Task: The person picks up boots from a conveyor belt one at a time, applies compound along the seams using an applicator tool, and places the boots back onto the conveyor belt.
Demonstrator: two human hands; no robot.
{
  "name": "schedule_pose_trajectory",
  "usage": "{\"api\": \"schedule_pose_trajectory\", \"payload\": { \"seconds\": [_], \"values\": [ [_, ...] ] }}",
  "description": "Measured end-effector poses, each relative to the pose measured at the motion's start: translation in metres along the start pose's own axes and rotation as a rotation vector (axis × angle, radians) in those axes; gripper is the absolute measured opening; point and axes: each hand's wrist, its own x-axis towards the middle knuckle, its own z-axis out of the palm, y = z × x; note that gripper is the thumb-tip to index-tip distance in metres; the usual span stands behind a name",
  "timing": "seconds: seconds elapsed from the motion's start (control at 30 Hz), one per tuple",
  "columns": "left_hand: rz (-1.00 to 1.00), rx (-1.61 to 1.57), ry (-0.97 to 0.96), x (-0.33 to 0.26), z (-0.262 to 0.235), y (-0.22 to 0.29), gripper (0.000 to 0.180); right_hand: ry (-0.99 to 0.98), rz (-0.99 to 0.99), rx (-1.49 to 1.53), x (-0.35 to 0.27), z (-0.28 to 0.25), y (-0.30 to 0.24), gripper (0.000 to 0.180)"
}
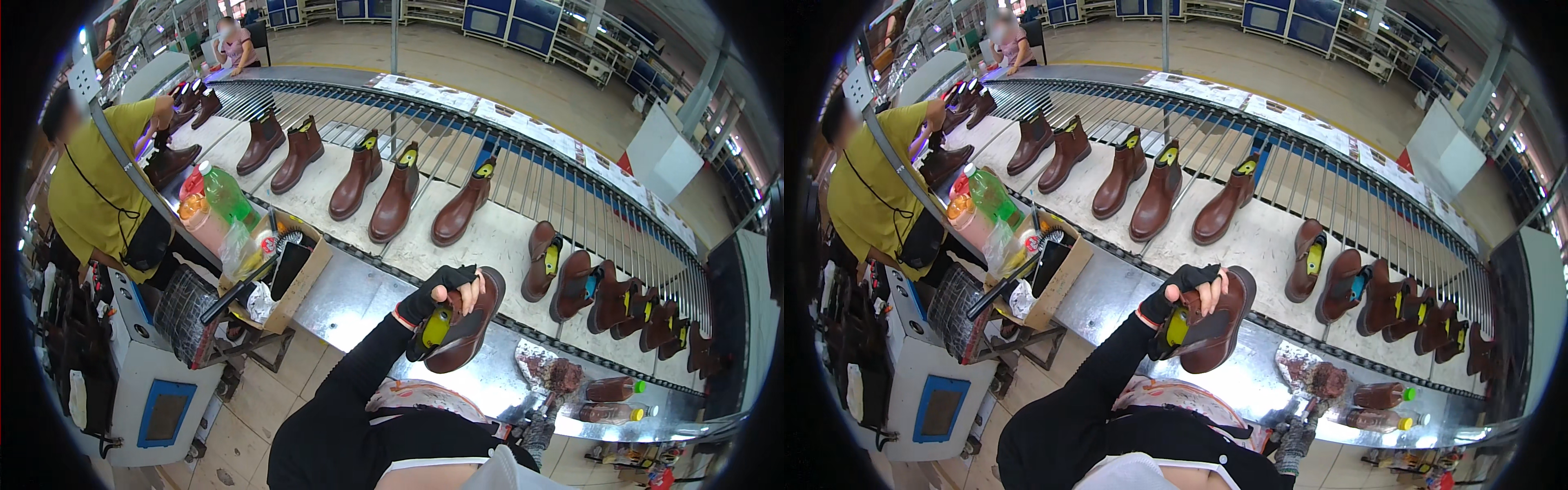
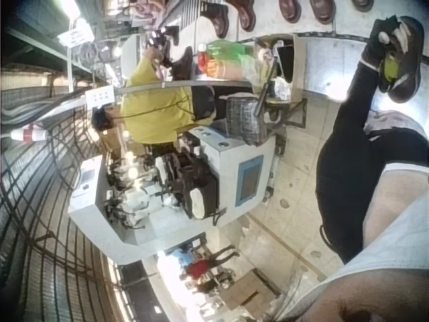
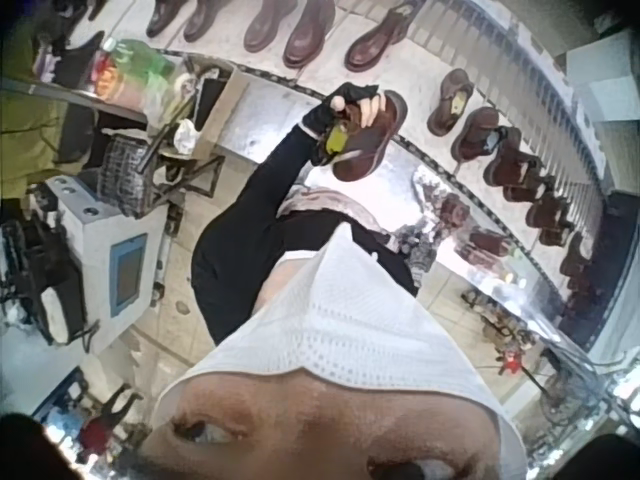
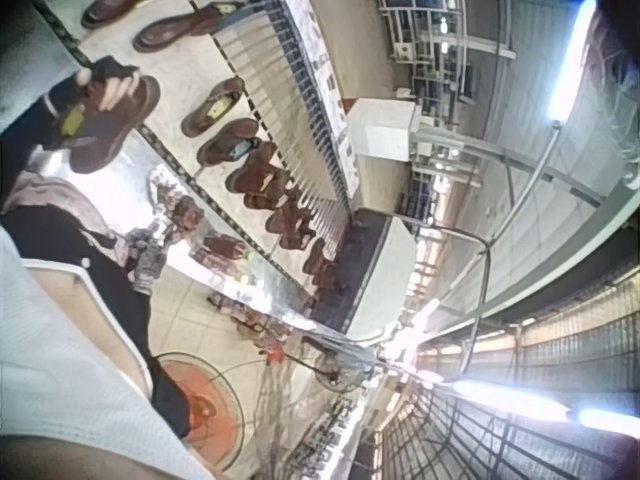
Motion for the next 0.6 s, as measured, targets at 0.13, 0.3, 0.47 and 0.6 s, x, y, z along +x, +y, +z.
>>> {"api": "schedule_pose_trajectory", "payload": {
  "seconds": [0.13, 0.3, 0.47, 0.6],
  "values": [
    [-0.005, 0.013, 0.035, 0.001, 0.001, -0.001, 0.079, 0.02, 0.004, 0.123, 0.002, 0.001, 0.008, 0.062],
    [0.009, 0.047, 0.028, -0.002, -0.003, -0.004, 0.079, 0.007, 0.001, 0.193, -0.01, 0.017, 0.007, 0.054],
    [0.02, 0.024, 0.054, -0.004, -0.001, -0.002, 0.079, 0.031, -0.043, 0.355, -0.002, 0.016, 0.017, 0.051],
    [0.019, -0.004, 0.052, -0.003, 0.006, -0.003, 0.079, 0.063, -0.08, 0.509, 0.004, 0.012, 0.029, 0.049]
  ]
}}
